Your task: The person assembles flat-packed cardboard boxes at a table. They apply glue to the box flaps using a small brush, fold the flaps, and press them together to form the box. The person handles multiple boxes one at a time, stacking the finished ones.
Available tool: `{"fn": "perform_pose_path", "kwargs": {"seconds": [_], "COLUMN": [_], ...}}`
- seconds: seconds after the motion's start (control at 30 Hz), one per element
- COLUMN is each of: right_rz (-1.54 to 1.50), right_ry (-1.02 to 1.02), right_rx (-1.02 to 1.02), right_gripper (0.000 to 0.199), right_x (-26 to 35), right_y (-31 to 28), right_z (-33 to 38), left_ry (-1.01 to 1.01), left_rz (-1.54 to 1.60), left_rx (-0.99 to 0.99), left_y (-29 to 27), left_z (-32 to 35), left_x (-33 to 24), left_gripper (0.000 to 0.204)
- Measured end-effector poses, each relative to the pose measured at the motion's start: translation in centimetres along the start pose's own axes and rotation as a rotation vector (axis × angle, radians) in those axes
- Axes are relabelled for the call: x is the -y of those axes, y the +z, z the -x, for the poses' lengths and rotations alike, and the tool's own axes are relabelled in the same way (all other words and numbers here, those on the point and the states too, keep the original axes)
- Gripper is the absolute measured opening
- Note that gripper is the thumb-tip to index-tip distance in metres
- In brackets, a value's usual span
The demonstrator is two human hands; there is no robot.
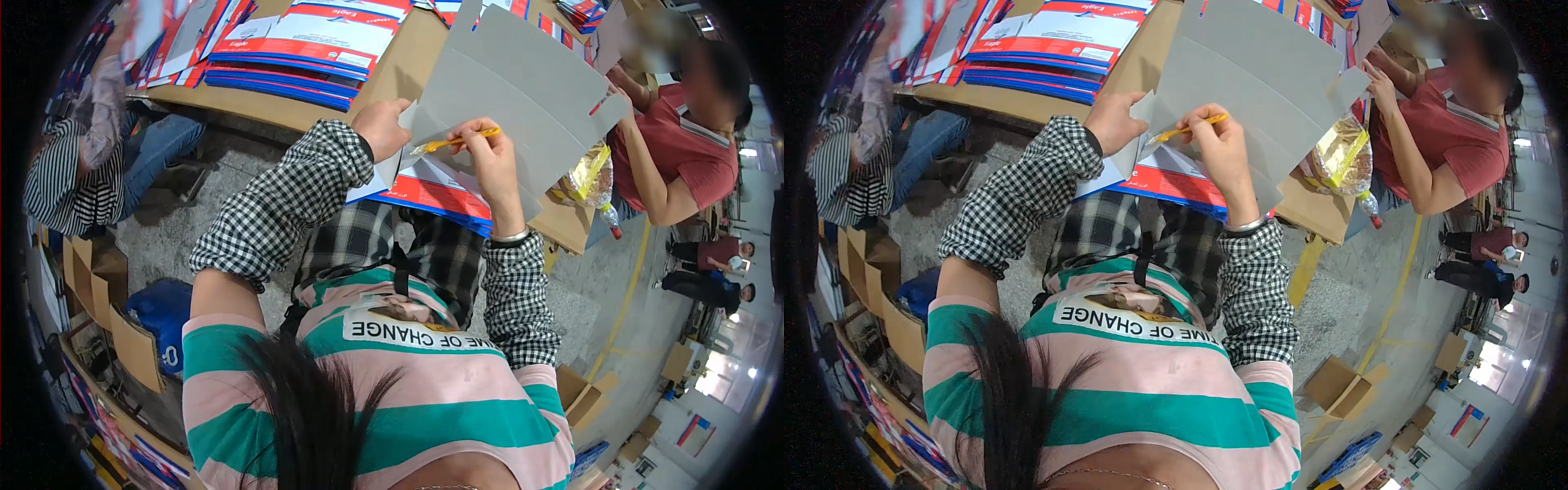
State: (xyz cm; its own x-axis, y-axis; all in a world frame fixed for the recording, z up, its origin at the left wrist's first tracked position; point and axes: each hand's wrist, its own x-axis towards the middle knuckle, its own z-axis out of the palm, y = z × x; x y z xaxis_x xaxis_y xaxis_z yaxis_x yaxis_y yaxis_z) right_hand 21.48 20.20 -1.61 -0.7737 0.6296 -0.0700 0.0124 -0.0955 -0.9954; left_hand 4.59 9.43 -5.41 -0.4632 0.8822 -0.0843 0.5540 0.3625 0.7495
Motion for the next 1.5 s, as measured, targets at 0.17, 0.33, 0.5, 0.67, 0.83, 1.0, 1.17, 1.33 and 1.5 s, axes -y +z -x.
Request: {"fn": "perform_pose_path", "kwargs": {"seconds": [0.17,0.33,0.5,0.67,0.83,1.0,1.17,1.33,1.5], "right_rz": [0.167,0.267,0.292,0.331,0.319,0.394,0.409,0.474,0.548], "right_ry": [0.007,0.034,0.014,0.027,-0.015,0.022,-0.034,-0.039,-0.063], "right_rx": [0.069,0.13,0.145,0.149,0.137,0.151,0.143,0.143,0.183], "right_gripper": [0.013,0.012,0.012,0.011,0.011,0.013,0.014,0.015,0.015], "right_x": [0.4,-0.4,-1.2,-0.5,-0.5,-0.6,-0.8,-0.9,-0.5], "right_y": [1.7,2.0,2.2,2.4,3.0,2.4,3.0,2.5,3.3], "right_z": [-0.4,-0.9,-1.0,-0.8,-0.8,-0.9,-0.7,-0.9,-0.9], "left_ry": [-0.007,-0.003,-0.003,0.014,0.017,0.027,-0.001,-0.015,-0.025], "left_rz": [0.003,-0.023,-0.016,0.023,-0.013,0.007,-0.041,-0.03,-0.025], "left_rx": [-0.004,-0.008,0.01,0.028,0.007,0.003,0.01,0.012,0.017], "left_y": [0.3,0.3,-0.1,-0.3,-0.1,0.1,0.2,0.2,0.3], "left_z": [0.1,0.4,0.8,1.2,1.2,1.3,1.3,1.5,1.4], "left_x": [0.6,0.1,-0.6,-0.9,-1.0,-0.7,-0.8,-0.9,-0.9], "left_gripper": [0.044,0.045,0.042,0.04,0.038,0.037,0.041,0.045,0.048]}}
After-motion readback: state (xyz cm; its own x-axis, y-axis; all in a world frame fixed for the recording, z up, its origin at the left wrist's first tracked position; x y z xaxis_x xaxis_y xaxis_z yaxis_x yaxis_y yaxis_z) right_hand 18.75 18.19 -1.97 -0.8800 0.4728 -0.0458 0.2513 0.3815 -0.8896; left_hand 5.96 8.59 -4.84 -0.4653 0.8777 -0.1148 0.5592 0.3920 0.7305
